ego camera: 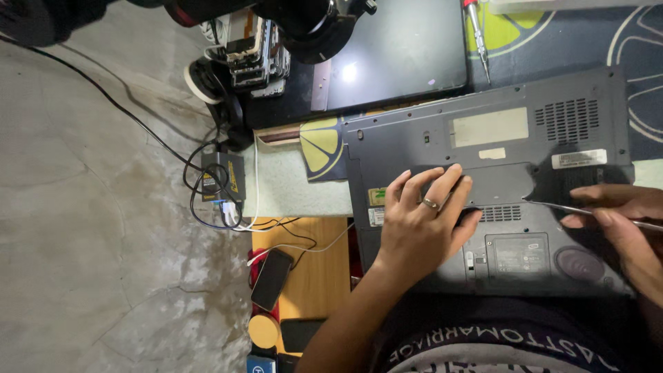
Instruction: The person uses a screwdriver to remove screws from the bottom panel of a laptop, opens a compartment, and removes a small circuit board. They then place the board on the table and continue unscrewing additional screws from the laptop chassis.
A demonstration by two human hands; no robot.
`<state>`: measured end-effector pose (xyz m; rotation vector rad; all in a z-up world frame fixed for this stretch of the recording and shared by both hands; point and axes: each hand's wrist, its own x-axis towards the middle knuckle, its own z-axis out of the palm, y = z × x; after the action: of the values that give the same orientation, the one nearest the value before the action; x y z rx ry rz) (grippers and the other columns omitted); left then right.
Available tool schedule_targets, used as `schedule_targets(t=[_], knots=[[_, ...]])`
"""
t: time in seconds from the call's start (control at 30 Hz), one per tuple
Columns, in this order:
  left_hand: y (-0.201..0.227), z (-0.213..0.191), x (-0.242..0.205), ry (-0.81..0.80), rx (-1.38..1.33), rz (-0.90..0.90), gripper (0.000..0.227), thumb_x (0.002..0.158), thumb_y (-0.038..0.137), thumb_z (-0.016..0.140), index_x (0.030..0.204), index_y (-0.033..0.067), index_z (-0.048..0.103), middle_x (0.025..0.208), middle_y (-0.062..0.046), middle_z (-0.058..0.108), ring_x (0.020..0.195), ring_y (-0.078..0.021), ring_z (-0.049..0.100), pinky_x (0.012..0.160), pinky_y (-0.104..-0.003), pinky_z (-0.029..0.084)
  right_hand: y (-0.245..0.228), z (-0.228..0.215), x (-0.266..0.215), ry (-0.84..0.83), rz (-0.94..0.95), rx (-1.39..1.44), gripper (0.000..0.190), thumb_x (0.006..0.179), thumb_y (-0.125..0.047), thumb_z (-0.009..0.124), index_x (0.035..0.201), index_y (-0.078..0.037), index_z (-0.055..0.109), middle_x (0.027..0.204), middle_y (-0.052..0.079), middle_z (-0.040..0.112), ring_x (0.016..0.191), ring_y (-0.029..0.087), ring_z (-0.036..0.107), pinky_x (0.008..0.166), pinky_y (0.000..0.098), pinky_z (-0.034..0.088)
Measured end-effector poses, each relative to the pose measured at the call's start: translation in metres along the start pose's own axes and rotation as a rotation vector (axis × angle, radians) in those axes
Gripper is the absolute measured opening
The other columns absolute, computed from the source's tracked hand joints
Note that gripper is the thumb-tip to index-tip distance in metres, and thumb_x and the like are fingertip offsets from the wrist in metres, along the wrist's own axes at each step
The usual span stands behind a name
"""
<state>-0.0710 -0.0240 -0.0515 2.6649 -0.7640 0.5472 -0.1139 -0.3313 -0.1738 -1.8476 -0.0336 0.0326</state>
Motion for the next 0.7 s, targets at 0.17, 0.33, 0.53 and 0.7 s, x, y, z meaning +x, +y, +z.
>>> schedule_targets(t=[0.17, 0.33, 0.53, 0.7], knots=[[-0.007, -0.002, 0.005, -0.011, -0.012, 0.040, 0.050, 0.094, 0.037, 0.078, 0.135, 0.0119, 0.067, 0.140, -0.003, 0.054, 0.127, -0.0220, 0.053, 0.116, -0.047, 0.044, -0.003, 0.004, -0.002, -0.043, 0.201, -0.018, 0.029, 0.108, -0.018, 0.050, 0.107, 0.002, 0.071, 0.115, 0.019, 0.074, 0.098, 0.027, 0.075, 0.087, 0.0380, 0.062], [-0.009, -0.002, 0.006, -0.018, -0.015, 0.055, 0.052, 0.093, 0.039, 0.076, 0.136, 0.0113, 0.067, 0.136, -0.004, 0.055, 0.126, -0.0222, 0.053, 0.115, -0.047, 0.044, 0.042, -0.001, 0.006, -0.117, 0.260, 0.037, 0.027, 0.104, -0.015, 0.050, 0.109, 0.002, 0.071, 0.116, 0.020, 0.074, 0.100, 0.028, 0.076, 0.085, 0.0372, 0.063], [-0.010, 0.000, 0.007, -0.032, -0.017, 0.040, 0.054, 0.091, 0.042, 0.076, 0.136, 0.0117, 0.067, 0.136, -0.003, 0.056, 0.126, -0.0222, 0.053, 0.114, -0.047, 0.043, 0.081, -0.020, 0.058, -0.423, 0.274, 0.164, 0.027, 0.100, -0.011, 0.050, 0.110, 0.001, 0.072, 0.118, 0.021, 0.075, 0.102, 0.028, 0.079, 0.082, 0.0363, 0.064], [-0.010, 0.001, 0.006, -0.045, 0.002, 0.045, 0.056, 0.090, 0.042, 0.077, 0.136, 0.0108, 0.067, 0.135, -0.004, 0.056, 0.125, -0.0219, 0.053, 0.113, -0.047, 0.043, 0.023, -0.012, 0.051, -0.266, -0.172, -0.218, 0.007, 0.096, -0.007, 0.065, 0.102, -0.005, 0.069, 0.108, 0.014, 0.077, 0.097, 0.020, 0.078, 0.085, 0.0318, 0.066]])
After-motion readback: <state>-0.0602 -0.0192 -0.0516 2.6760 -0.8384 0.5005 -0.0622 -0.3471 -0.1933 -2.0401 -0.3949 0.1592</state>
